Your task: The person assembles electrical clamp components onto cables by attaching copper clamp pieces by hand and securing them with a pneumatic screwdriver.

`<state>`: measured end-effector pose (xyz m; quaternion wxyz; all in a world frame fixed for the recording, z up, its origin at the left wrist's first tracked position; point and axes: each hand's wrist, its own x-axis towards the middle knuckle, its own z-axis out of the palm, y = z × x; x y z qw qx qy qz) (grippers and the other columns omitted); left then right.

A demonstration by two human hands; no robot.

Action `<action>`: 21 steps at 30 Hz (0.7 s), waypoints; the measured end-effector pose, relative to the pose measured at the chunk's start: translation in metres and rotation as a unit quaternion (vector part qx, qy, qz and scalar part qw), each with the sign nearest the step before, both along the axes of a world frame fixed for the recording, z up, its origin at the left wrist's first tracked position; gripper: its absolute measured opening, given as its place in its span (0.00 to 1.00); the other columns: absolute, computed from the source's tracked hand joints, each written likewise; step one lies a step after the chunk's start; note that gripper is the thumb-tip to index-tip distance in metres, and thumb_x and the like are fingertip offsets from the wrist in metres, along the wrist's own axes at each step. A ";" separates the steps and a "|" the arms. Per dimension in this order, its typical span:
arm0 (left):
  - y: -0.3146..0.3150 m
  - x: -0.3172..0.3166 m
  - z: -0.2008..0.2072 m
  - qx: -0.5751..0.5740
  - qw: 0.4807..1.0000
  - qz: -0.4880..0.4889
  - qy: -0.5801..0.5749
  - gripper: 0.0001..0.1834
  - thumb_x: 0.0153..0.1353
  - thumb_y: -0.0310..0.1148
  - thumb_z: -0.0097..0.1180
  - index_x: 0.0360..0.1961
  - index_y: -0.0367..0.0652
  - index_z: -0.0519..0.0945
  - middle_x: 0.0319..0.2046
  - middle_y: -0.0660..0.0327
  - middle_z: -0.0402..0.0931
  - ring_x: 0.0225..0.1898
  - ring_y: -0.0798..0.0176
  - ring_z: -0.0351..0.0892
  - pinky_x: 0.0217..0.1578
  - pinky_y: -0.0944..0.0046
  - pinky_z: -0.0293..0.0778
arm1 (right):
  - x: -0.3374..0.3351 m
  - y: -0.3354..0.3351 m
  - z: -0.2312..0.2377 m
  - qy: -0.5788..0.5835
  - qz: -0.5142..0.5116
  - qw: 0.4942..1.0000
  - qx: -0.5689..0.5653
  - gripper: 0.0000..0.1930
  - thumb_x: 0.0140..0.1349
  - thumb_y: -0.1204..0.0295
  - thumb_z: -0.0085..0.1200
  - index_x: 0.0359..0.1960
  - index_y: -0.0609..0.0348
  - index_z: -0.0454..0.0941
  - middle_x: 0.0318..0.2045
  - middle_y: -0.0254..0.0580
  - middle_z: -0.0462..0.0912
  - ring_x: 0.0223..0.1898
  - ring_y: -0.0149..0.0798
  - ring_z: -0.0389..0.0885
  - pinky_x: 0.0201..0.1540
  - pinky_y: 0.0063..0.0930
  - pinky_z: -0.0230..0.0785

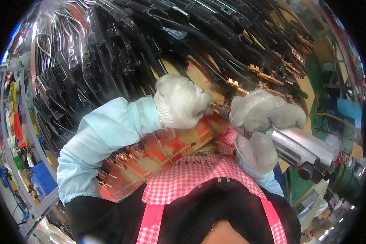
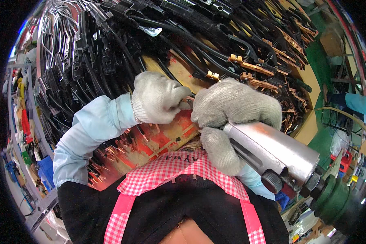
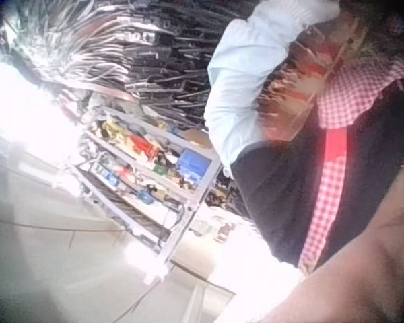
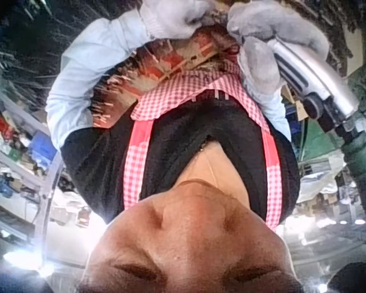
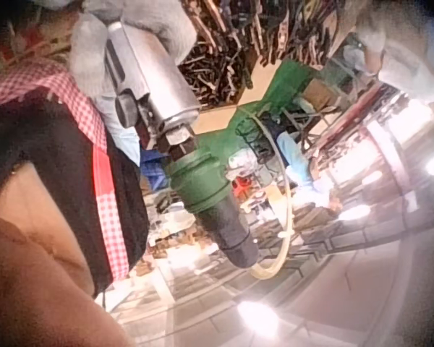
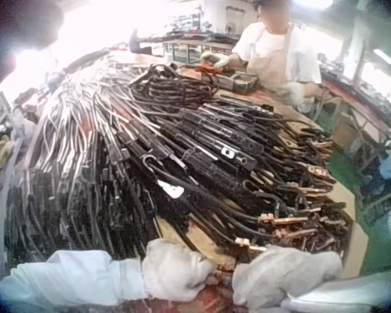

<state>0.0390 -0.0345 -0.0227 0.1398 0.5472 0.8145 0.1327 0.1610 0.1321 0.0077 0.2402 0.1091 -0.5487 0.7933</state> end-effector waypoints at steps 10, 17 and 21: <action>-0.001 0.002 -0.002 0.015 1.000 0.003 0.003 0.14 0.42 0.41 0.66 0.32 0.51 0.84 0.24 0.60 0.83 0.29 0.51 0.84 0.27 0.51 0.77 | -0.011 -0.004 0.001 0.047 -0.041 0.996 0.069 0.15 0.57 0.71 0.64 0.38 0.54 0.68 0.21 0.41 0.75 0.22 0.42 0.73 0.24 0.37 0.63; -0.004 0.004 -0.001 0.010 1.000 0.008 0.009 0.13 0.44 0.41 0.66 0.33 0.51 0.84 0.25 0.60 0.83 0.30 0.50 0.85 0.28 0.51 0.77 | -0.008 -0.006 0.002 0.020 -0.038 0.996 0.076 0.15 0.57 0.70 0.64 0.40 0.56 0.68 0.23 0.43 0.75 0.24 0.42 0.73 0.26 0.37 0.63; -0.004 0.004 0.003 -0.002 0.999 -0.004 0.033 0.13 0.44 0.41 0.66 0.32 0.51 0.84 0.24 0.60 0.83 0.28 0.51 0.84 0.27 0.52 0.76 | 0.000 0.000 0.005 -0.008 -0.019 0.998 0.055 0.16 0.54 0.70 0.66 0.41 0.60 0.73 0.31 0.46 0.79 0.30 0.41 0.76 0.36 0.36 0.69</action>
